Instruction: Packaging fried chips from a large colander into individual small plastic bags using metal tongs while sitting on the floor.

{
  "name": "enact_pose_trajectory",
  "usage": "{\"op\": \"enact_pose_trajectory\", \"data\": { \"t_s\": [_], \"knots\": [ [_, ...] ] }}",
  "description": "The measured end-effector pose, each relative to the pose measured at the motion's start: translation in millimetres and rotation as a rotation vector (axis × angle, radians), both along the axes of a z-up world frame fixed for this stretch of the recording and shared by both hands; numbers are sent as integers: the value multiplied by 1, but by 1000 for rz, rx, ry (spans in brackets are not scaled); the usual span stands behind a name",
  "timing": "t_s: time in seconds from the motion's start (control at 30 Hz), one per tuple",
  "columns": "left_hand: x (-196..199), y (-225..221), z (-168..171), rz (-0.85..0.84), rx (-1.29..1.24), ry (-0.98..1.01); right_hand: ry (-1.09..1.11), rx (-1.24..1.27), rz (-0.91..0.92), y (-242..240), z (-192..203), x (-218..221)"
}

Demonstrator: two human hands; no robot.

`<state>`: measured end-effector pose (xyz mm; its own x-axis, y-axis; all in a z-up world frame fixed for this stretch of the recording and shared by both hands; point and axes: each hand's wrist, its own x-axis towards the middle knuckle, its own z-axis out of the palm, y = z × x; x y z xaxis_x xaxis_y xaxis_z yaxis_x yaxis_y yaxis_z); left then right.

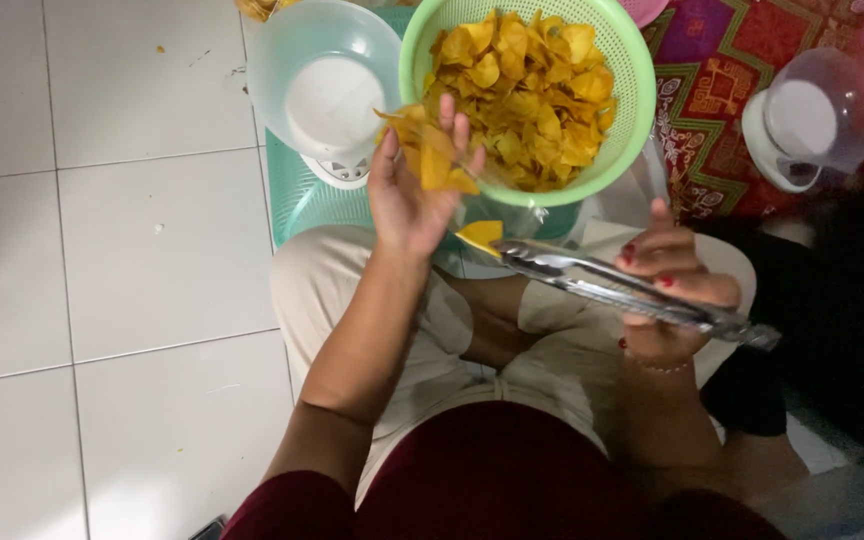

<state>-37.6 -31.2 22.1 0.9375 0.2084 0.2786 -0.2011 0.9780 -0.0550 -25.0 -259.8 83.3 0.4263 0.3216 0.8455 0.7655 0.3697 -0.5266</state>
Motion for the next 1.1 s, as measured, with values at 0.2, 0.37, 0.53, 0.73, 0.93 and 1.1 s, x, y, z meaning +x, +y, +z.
{"op": "enact_pose_trajectory", "data": {
  "t_s": [0.2, 0.37, 0.53, 0.73, 0.93, 1.1],
  "knots": [
    [-61, -13, 1, -125, -86, 172, -291, -103, -104, 4, -13, -49],
    [-91, 1, 3, -116, -203, 98, -346, -239, -49, -13, 22, -71],
    [-102, 8, 9, -139, -267, 23, -392, -378, -40, -12, 40, -84],
    [-114, 13, 10, -118, -114, 15, -498, -636, -190, -9, 56, -120],
    [-116, 23, 0, -188, -265, 40, -456, -837, -96, -16, 79, -146],
    [-120, 20, 6, -223, -95, 14, -612, -926, -253, 8, 86, -167]
  ]
}}
